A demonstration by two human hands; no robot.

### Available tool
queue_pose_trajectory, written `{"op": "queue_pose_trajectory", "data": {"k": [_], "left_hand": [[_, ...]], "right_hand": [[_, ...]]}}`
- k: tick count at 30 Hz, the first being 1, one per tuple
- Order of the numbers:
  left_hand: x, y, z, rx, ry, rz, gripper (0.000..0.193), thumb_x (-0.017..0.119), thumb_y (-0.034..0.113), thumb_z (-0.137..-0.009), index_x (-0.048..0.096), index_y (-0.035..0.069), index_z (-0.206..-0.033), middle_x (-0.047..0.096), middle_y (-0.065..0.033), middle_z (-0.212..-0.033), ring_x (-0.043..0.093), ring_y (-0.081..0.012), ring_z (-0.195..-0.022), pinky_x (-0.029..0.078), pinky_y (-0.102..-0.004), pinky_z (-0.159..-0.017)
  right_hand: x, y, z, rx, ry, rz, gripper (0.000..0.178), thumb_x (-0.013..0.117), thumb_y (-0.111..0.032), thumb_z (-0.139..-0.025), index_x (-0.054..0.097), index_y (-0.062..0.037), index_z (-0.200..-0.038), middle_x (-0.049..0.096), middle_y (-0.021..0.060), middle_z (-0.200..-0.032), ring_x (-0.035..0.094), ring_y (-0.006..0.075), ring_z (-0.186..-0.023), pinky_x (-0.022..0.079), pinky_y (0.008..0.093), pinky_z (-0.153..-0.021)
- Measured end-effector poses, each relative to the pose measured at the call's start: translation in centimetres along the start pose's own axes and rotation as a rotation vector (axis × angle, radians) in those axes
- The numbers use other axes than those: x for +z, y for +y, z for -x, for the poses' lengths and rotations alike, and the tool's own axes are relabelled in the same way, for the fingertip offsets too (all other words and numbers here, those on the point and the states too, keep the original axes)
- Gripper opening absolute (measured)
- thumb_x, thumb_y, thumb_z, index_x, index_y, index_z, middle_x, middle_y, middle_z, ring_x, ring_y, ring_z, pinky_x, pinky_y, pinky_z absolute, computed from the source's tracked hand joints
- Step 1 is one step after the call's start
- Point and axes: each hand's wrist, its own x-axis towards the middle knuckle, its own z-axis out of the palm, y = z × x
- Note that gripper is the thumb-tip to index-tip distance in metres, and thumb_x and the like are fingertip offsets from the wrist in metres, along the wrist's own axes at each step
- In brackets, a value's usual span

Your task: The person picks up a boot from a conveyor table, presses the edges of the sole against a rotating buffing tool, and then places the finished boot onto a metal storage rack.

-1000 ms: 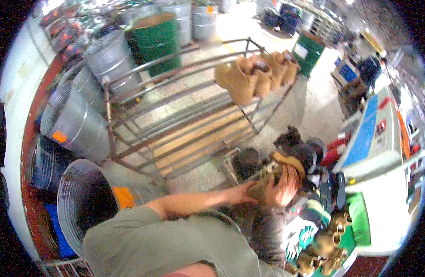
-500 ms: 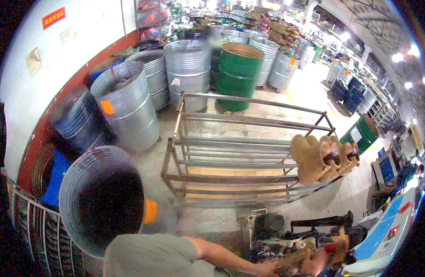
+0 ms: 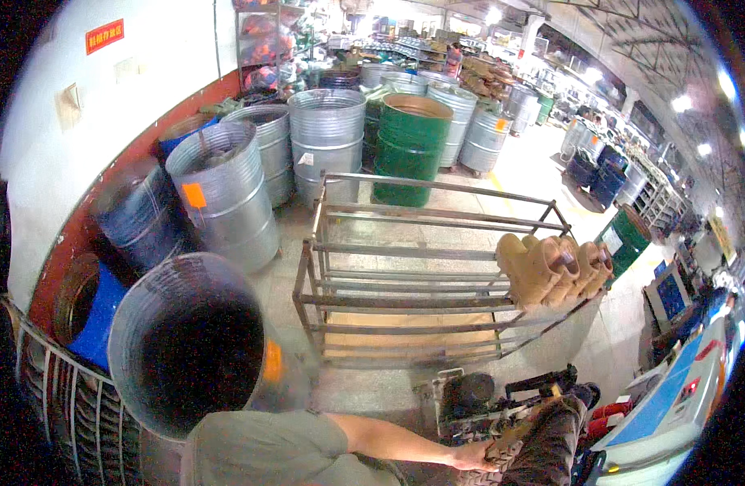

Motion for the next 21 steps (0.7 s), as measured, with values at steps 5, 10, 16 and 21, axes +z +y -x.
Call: {"op": "queue_pose_trajectory", "data": {"k": [5,10,16,21], "left_hand": [[-1.1,1.4,3.1,0.01,-0.03,-0.257,0.092,0.08,0.033,-0.08,0.025,0.004,-0.148,0.062,-0.0188,-0.122,0.063,-0.0325,-0.105,0.048,-0.0418,-0.091],[-1.1,3.1,6.4,0.114,-0.328,-0.696,0.102,0.076,0.043,-0.081,0.016,0.001,-0.153,0.06,-0.0244,-0.123,0.061,-0.0369,-0.109,0.047,-0.0438,-0.088],[-1.3,-5.2,7.0,-0.082,-0.406,-1.138,0.074,0.071,0.022,-0.077,0.044,0.012,-0.144,0.059,-0.0182,-0.129,0.058,-0.038,-0.115,0.048,-0.0479,-0.094],[0.1,-3.4,3.8,-0.177,-0.545,-0.668,0.067,0.068,0.022,-0.087,0.04,0.007,-0.145,0.046,-0.0165,-0.147,0.045,-0.0336,-0.134,0.035,-0.047,-0.113]], "right_hand": [[1.2,1.8,4.4,-0.283,0.183,-0.206,0.057,0.074,-0.044,-0.08,0.057,-0.0078,-0.121,0.063,0.0118,-0.113,0.063,0.0291,-0.104,0.051,0.0429,-0.086],[5.6,7.6,8.7,-0.375,0.253,-0.456,0.056,0.074,-0.043,-0.078,0.057,-0.0098,-0.12,0.063,0.0102,-0.112,0.063,0.0274,-0.103,0.052,0.0427,-0.085],[20.7,10.4,12.3,-0.026,0.189,-1.034,0.115,0.091,-0.029,-0.062,0.022,-0.006,-0.151,0.051,0.0205,-0.138,0.055,0.0349,-0.125,0.047,0.0451,-0.103],[30.3,15.7,16.5,0.201,-0.011,-1.512,0.093,0.091,-0.023,-0.066,0.036,-0.0021,-0.139,0.061,0.015,-0.121,0.062,0.0267,-0.11,0.053,0.04,-0.094]]}}
